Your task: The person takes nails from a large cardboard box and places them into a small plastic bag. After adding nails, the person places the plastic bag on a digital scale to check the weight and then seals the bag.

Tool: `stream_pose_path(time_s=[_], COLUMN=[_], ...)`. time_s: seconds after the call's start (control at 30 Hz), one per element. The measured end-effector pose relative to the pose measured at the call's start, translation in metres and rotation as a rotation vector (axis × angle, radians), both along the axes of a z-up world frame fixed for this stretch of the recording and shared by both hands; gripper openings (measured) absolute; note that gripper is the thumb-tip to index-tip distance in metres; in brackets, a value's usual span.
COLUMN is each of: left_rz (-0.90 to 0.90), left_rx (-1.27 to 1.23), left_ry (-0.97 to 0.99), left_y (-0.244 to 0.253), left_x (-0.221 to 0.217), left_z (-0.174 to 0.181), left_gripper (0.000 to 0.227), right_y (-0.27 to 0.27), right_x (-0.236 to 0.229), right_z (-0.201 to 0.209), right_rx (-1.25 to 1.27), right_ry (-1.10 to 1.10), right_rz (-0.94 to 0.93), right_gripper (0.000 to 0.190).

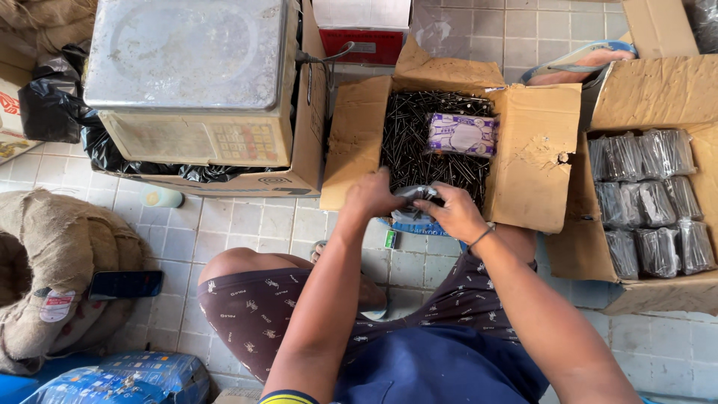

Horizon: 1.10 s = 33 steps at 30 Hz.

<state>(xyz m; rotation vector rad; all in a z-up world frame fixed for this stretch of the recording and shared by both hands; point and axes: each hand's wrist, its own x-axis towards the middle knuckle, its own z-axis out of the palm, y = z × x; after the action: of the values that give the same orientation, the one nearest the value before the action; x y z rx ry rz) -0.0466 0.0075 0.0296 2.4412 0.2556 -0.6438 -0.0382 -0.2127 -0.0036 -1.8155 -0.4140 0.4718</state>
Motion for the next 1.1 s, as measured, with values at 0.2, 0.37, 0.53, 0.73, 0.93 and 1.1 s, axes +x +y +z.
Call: stream_pose_path(time_s=[0.2, 0.37, 0.53, 0.73, 0.93, 1.1], left_rz=[0.099, 0.11, 0.166, 0.341, 0.385, 0.436], left_rx=[0.0, -0.204, -0.317, -0.617, -0.865, -0.861], left_ry=[-0.004, 0.014, 0.006, -0.033, -0.055, -0.107], left_y=[-0.017, -0.005, -0.003, 0.001, 0.0, 0.002], left_x=[0.009, 0.005, 0.005, 0.006, 0.005, 0.013], left_z=[-0.043, -0.046, -0.047, -0.054, -0.039, -0.048], left_gripper=[0.04, 0.043, 0.045, 0.048, 0.046, 0.043], right_y=[0.027, 0.026, 0.022, 0.017, 0.047, 0.078], right_x=[0.008, 0.02, 0.016, 0.015, 0.041, 0.056], right_z=[-0.002, -0.013, -0.019, -0.021, -0.023, -0.009], right_rx=[-0.202, -0.164, -0.165, -0.601, -1.129, -1.207], right_ry=[-0.45, -0.476, -0.468, -0.475, -0.368, -0.324], right_rz=[0.031, -0.069, -0.074, 0.202, 0.382, 0.393], right_gripper=[0.023, 0.03, 0.019, 0.027, 0.033, 0.038])
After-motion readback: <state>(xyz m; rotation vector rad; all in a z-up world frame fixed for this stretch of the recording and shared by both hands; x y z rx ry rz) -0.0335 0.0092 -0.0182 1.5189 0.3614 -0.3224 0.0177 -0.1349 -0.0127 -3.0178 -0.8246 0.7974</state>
